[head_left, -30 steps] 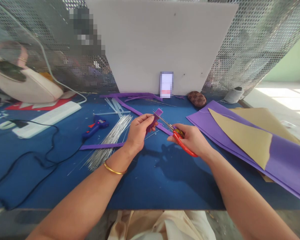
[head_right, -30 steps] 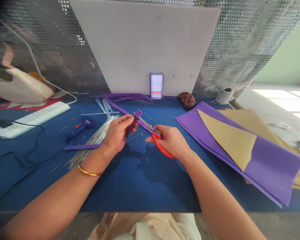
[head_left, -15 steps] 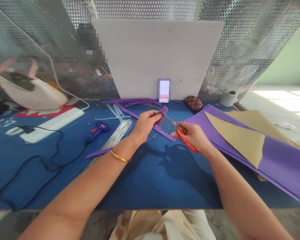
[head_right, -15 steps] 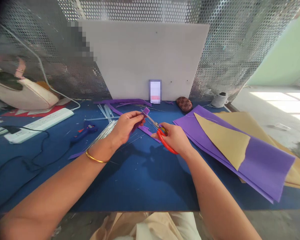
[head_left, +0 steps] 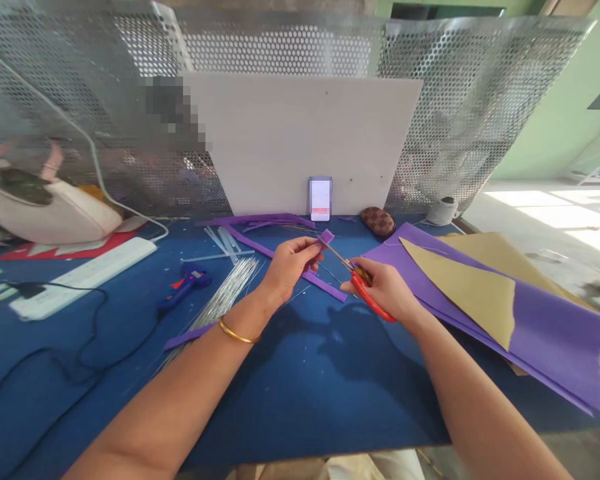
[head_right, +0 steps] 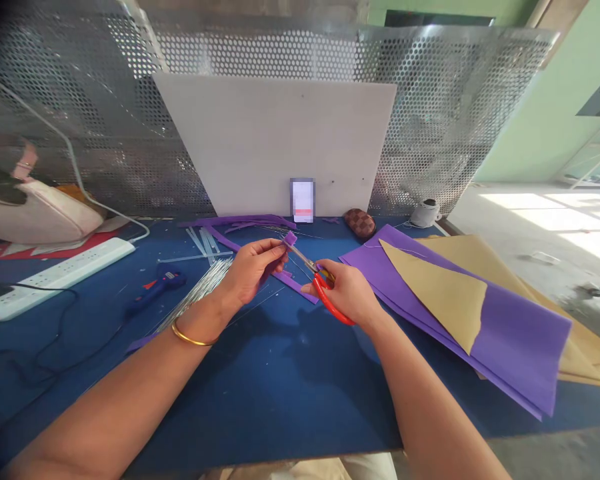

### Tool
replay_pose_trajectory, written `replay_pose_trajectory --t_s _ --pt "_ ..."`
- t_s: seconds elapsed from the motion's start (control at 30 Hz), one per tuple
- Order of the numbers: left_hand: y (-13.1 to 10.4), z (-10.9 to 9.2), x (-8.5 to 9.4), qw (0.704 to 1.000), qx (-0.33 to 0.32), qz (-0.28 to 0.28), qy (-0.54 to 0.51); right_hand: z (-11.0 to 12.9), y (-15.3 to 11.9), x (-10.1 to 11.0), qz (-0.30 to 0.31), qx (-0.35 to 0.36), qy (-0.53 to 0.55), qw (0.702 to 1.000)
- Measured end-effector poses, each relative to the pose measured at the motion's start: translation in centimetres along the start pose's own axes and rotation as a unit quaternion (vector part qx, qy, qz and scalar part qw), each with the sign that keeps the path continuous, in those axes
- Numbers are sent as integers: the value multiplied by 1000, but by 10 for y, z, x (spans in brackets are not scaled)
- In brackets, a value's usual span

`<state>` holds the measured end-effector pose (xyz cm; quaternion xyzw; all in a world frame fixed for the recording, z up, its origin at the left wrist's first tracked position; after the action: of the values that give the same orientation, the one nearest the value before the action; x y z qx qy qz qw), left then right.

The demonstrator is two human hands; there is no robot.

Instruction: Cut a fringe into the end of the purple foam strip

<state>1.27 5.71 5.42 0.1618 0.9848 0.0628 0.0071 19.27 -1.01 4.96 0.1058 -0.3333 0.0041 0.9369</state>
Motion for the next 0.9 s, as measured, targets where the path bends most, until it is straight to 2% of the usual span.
replay_pose_trajectory --t_s 0.17,0.53,0.9 --pt "-2 -7 0 999 -9 -35 6 3 0 0 -11 11 -30 999" --pt "-2 -4 -1 998 0 -44 48 3 1 -2 -30 21 -66 997" --pt "-4 -9 -1 997 -29 -14 70 7 -2 -1 -18 7 -15 1000"
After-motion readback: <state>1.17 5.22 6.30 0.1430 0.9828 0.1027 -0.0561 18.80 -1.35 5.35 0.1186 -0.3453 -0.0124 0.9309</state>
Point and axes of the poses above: each hand's wrist, its own y-axis towards the middle knuckle, its own x-axis out of the back of the hand, z = x × y, the point moved 3 cm from there along y, towards the middle knuckle, and after that the axes turned 9 degrees about y, right-handed, at the moved point
